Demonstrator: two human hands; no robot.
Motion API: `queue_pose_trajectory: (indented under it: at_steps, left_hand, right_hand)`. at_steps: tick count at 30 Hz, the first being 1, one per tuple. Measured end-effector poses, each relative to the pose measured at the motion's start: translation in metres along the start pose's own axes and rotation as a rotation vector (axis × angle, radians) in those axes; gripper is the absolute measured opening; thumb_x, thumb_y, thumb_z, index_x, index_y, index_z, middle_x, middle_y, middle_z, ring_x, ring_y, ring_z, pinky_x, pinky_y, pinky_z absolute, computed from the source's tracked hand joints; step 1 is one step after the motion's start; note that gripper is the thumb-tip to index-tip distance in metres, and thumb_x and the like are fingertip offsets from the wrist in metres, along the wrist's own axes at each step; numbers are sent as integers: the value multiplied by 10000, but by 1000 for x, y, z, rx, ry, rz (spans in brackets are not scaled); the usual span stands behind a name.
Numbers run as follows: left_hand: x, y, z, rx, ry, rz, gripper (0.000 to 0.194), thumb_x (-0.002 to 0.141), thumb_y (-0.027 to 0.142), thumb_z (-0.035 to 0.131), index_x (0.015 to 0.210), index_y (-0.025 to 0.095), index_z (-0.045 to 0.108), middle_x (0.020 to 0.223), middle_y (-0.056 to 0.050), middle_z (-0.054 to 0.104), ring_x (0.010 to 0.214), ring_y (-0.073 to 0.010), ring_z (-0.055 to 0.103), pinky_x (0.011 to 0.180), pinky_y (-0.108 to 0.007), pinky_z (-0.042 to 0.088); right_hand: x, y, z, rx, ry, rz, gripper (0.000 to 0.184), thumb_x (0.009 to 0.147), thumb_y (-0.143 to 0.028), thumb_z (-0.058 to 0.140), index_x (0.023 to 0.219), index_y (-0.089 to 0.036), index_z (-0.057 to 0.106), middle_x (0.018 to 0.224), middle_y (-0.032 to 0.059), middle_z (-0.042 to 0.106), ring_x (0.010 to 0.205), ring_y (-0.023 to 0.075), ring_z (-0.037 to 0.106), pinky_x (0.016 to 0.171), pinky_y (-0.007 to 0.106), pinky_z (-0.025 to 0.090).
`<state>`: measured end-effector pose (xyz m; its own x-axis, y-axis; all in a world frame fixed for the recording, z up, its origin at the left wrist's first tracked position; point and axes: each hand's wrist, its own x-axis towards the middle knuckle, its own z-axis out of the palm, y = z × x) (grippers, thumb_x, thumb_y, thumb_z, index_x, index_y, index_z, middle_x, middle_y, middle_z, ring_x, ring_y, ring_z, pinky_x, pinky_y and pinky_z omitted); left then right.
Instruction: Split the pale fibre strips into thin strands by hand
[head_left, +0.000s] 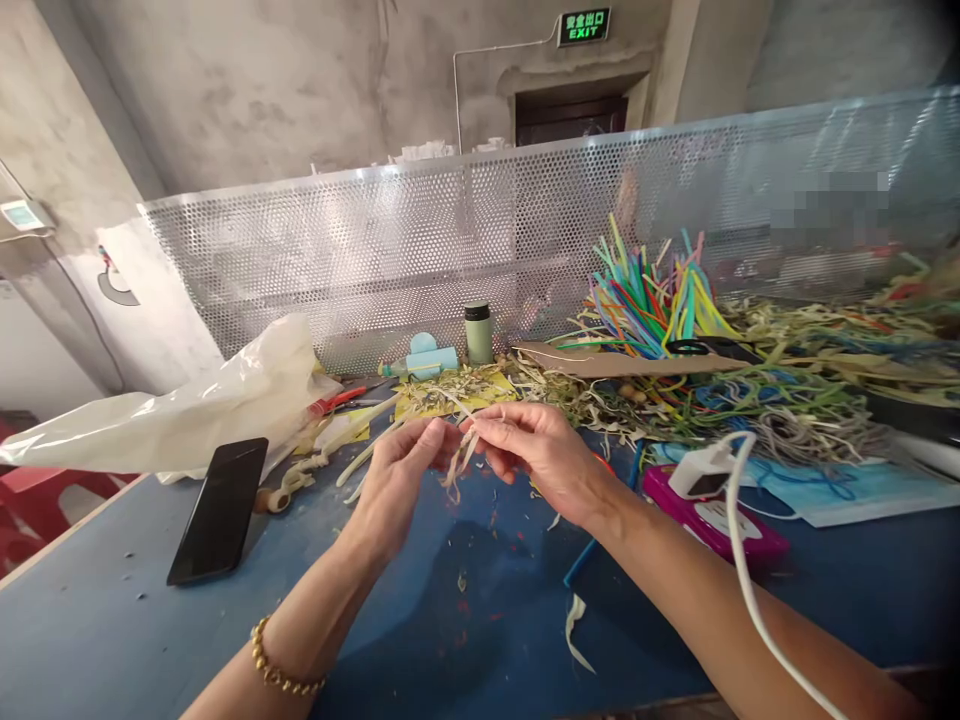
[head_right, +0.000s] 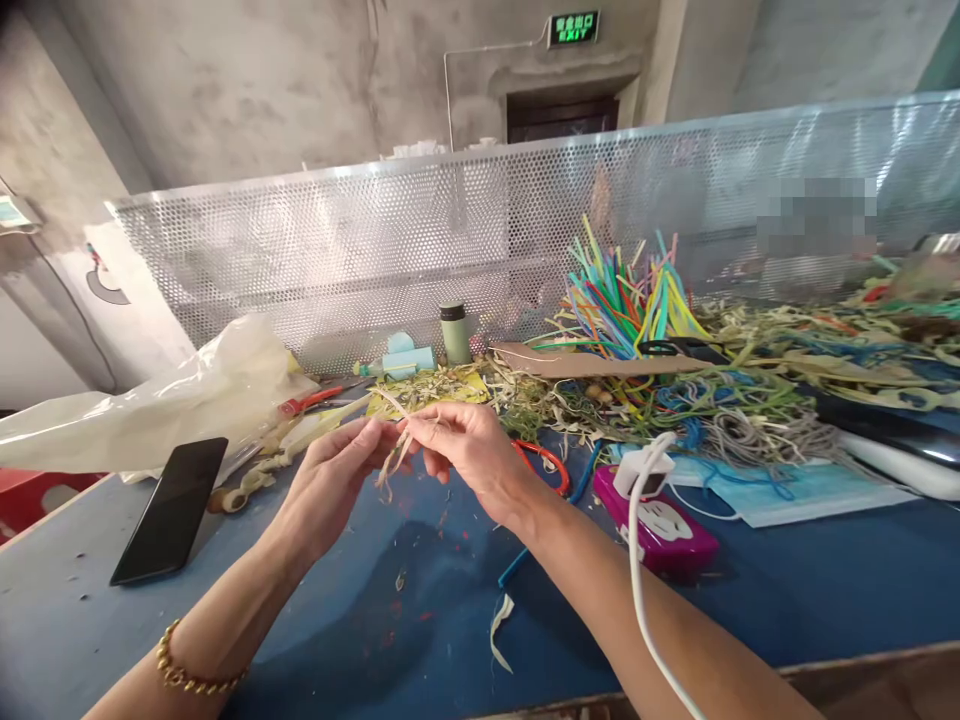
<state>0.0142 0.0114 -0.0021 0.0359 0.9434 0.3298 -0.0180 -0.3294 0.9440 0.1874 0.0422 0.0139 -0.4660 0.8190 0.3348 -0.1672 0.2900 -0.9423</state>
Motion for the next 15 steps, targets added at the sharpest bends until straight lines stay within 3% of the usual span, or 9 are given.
queue_pose_trajectory:
  at_steps: [3, 6, 11, 15]
  left_hand:
    - [0, 2, 1, -44, -139, -79, 321, 879, 420, 612, 868, 118, 721, 725, -61, 680, 633, -152, 594, 671, -301, 462]
    - [0, 2, 2, 22, -120, -48, 232, 829, 353, 679, 763, 131, 690, 658, -32, 652, 617, -138, 567, 641, -272, 427]
    - [1, 2, 0, 275, -114, -30, 250, 830, 374, 647, 722, 151, 679, 637, -13, 608, 603, -128, 478, 589, -260, 348]
    - [2, 3, -1, 484, -188, 55, 251, 820, 341, 632, 640, 167, 649, 613, 2, 541, 589, -127, 410, 556, -262, 290]
  right_hand:
    - [2, 0, -3, -2, -4, 17, 231, 829, -369, 650, 776, -146, 680, 581, -20, 559, 474, 74, 473, 466, 219, 358]
    - [4, 1, -6, -137, 22, 54, 220, 806, -359, 657, 794, -141, 688, 572, -21, 564, 466, 78, 479, 441, 215, 334]
    - [5, 1, -12, -487, 2, 27, 183, 821, -298, 621, 760, -137, 683, 546, -19, 560, 470, 93, 487, 470, 228, 351]
    - [3, 0, -13, -866, -23, -65, 158, 805, -185, 596, 674, -151, 678, 539, -11, 568, 504, 100, 469, 506, 238, 309]
